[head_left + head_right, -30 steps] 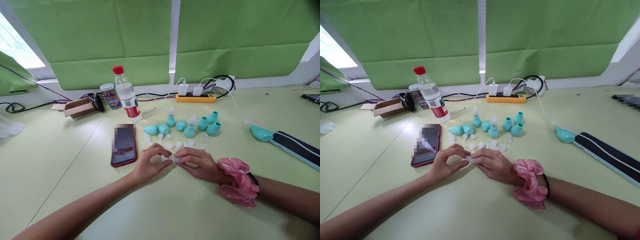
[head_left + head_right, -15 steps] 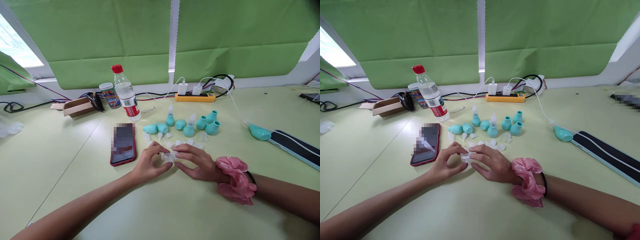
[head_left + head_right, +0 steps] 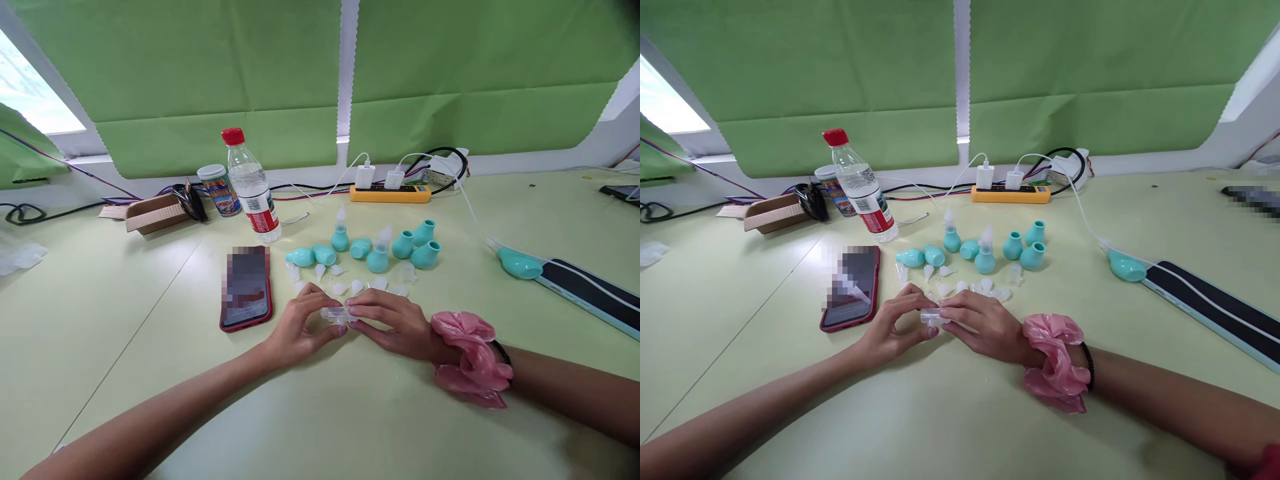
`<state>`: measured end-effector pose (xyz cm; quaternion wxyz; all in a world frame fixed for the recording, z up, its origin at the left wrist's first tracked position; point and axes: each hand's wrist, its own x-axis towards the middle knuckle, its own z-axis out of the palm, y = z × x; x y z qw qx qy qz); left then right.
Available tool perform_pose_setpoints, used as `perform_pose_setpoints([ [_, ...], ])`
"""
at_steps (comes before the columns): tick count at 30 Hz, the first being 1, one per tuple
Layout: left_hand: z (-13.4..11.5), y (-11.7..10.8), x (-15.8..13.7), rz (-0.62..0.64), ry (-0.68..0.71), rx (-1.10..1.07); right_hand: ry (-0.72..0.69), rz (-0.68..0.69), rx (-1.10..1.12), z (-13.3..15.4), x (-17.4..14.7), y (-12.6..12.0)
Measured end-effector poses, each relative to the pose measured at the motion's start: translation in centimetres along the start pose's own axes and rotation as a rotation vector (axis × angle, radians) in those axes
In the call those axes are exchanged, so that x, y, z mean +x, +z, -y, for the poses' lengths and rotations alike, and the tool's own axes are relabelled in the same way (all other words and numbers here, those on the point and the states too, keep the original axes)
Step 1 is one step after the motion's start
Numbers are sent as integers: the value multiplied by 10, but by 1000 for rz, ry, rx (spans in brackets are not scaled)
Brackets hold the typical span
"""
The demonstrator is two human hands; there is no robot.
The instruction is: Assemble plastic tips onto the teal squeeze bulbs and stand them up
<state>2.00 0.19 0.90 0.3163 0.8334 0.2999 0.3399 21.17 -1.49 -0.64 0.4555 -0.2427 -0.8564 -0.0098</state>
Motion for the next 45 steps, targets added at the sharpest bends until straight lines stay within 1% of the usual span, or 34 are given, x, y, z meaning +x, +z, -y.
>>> perform_pose_setpoints([
  [3,2,0,0,0,16,-19,-4,6,15,-1,0,0],
  [9,3,2,1,-51,3,-44,18,11,15,1,1,-1],
  [16,-4,0,1,6,17,-16,18,-9,9,0,2,0],
  [20,-4,-1,0,-1,18,-3,20,15,26,0,1,0],
  [23,-2,0,0,-40,5,-2,85,36,42,0,0,-1],
  [27,0,1,0,-114,-36,-4,188,17,0,-2,0,-3],
  [30,2,2,0,-152,-57,8,217,81,-104,-6,0,-4],
  [34,5,4,-1,-184,-12,52,277,205,-287,-10,1,-1],
  [37,6,6,-2,-216,10,92,296,277,-364,-11,1,1],
  [40,6,6,-3,-218,12,122,274,307,-403,-13,0,2],
  [45,5,6,-5,-163,0,155,288,307,-401,-15,-1,3],
])
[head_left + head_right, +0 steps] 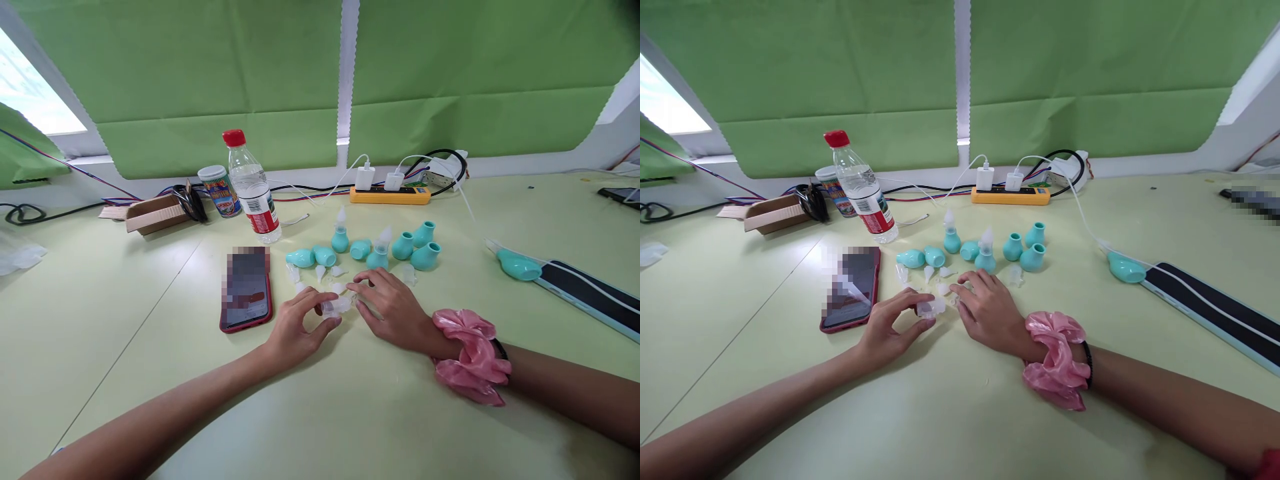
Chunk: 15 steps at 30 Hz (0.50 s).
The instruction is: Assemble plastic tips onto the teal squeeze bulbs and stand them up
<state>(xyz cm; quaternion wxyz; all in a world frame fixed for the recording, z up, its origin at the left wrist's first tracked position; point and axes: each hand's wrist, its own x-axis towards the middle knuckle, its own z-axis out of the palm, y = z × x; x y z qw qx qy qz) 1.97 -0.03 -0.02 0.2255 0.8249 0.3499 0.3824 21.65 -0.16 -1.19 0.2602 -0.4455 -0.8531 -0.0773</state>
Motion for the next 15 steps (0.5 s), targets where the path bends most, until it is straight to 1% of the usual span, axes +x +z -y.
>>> perform_pose_setpoints([
  [3,0,0,-1,6,26,6,2,-37,62,0,0,-1],
  [6,0,1,-1,-2,59,0,-16,-114,130,-1,3,-2],
  [9,0,1,-1,-3,68,-10,-24,-145,140,-4,11,-3],
  [12,-1,1,0,-32,49,-13,-8,-90,94,-5,29,-1],
  [15,1,0,1,-76,41,-45,71,26,22,-3,52,4],
])
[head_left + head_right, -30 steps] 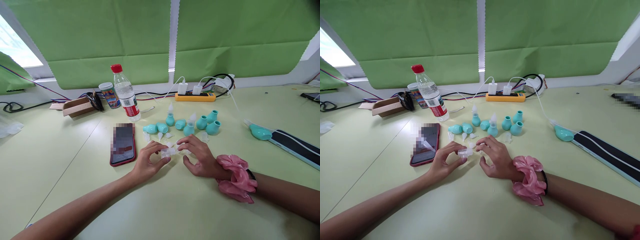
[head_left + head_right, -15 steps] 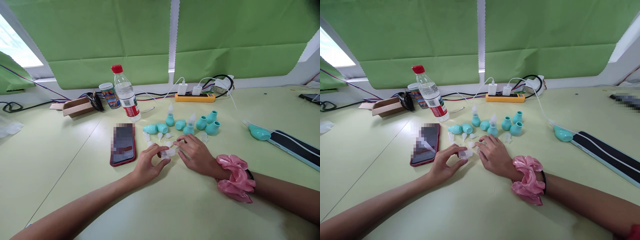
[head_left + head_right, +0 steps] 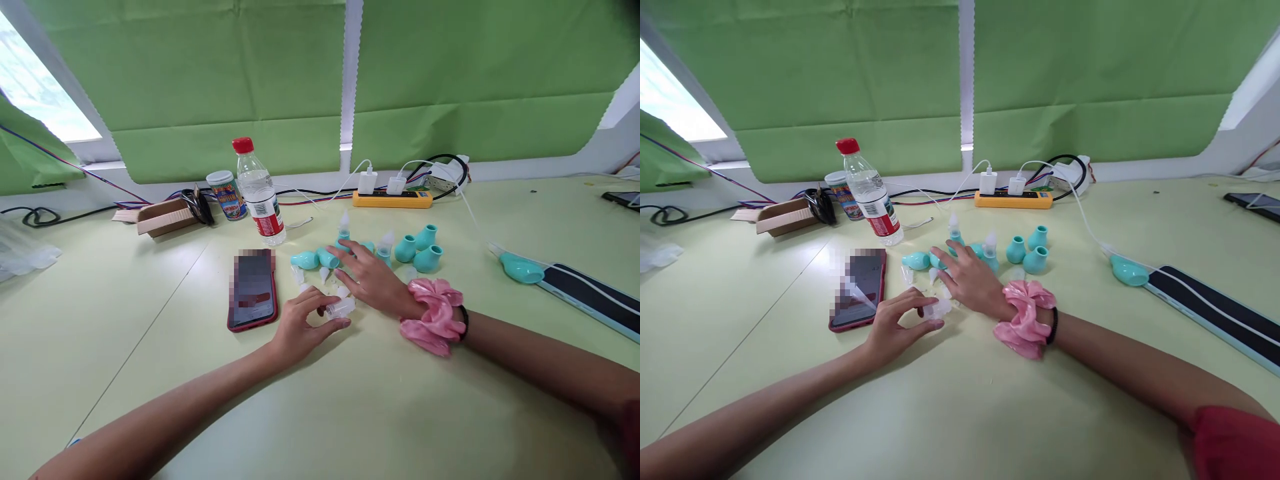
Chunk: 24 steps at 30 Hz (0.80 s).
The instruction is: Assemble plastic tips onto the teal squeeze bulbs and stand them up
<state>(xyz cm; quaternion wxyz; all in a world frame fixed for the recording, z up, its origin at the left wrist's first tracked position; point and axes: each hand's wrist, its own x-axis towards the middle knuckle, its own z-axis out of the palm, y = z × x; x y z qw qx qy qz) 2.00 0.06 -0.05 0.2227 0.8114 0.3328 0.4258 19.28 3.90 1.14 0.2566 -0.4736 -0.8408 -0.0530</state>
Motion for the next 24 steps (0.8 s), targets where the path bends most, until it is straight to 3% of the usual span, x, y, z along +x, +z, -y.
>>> perform_pose_setpoints([
  [4,1,-1,0,-20,8,-57,77,141,-56,6,23,7],
  [9,-1,-3,0,-32,-84,-29,83,122,-53,2,25,11],
  [17,3,-1,0,-73,-216,-191,-173,-114,185,-7,-21,-24],
  [21,2,-2,0,-48,-218,-182,-123,-226,267,-2,-54,-36],
  [24,2,-3,-1,-10,-197,-179,-151,-213,342,2,-65,-32],
])
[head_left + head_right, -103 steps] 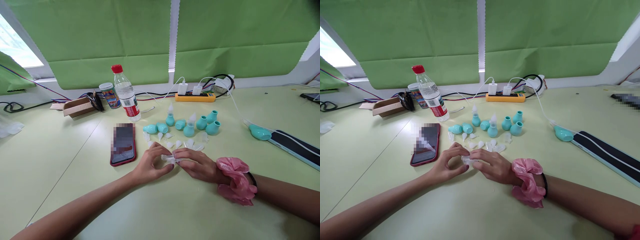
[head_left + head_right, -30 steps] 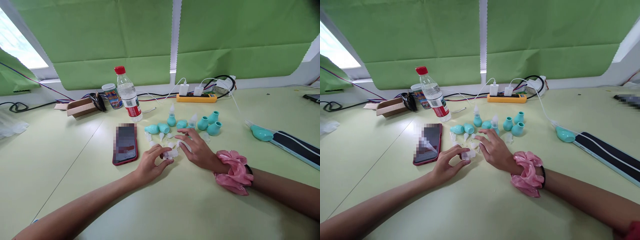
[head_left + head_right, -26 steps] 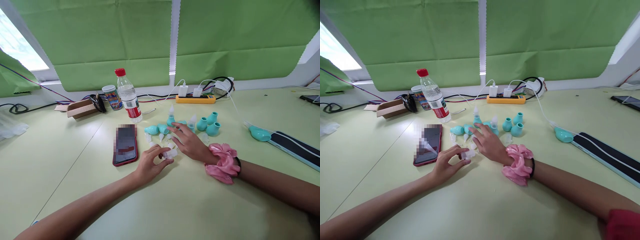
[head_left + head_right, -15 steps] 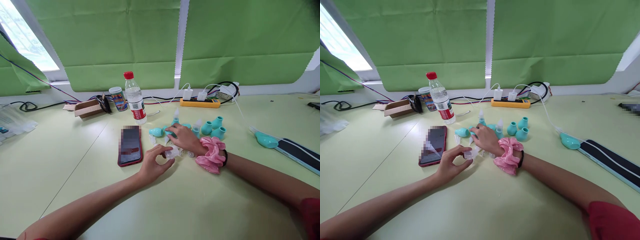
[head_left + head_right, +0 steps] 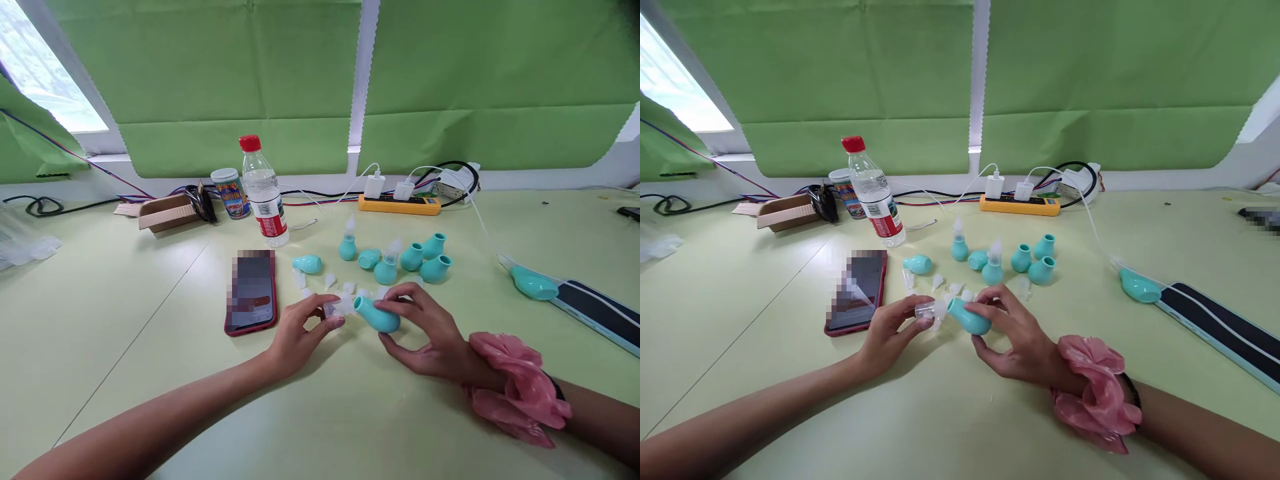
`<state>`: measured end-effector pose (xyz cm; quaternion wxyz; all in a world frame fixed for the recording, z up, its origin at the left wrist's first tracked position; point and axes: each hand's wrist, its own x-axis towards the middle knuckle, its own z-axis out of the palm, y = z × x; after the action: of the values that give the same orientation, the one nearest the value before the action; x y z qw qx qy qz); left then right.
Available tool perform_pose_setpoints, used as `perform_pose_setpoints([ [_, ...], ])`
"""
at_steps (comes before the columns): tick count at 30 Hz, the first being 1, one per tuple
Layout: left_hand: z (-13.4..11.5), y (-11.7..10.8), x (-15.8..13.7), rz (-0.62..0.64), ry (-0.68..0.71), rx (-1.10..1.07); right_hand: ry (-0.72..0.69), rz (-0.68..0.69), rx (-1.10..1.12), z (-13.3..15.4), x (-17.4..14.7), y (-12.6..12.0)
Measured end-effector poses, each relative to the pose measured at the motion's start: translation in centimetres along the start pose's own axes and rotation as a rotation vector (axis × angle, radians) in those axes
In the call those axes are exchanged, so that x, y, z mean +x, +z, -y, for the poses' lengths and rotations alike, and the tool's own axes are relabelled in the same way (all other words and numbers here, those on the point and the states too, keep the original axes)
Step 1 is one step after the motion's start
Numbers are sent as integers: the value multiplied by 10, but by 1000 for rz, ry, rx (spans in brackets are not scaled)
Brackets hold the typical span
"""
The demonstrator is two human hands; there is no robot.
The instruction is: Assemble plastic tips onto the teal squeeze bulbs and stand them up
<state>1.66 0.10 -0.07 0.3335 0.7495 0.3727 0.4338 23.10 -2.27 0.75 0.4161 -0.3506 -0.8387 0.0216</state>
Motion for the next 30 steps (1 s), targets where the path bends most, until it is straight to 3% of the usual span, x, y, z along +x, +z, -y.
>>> perform_pose_setpoints([
  [4,0,0,0,34,28,-11,-16,69,91,-3,0,7],
  [8,-3,1,0,79,-12,-38,-51,44,147,-5,1,7],
  [17,-12,0,3,257,-304,-437,-82,-30,216,-4,0,8],
  [21,-17,-2,4,314,-365,-553,-147,-41,165,-5,-1,8],
  [30,-24,-3,8,334,-465,-587,-328,-50,-26,-12,-4,9],
])
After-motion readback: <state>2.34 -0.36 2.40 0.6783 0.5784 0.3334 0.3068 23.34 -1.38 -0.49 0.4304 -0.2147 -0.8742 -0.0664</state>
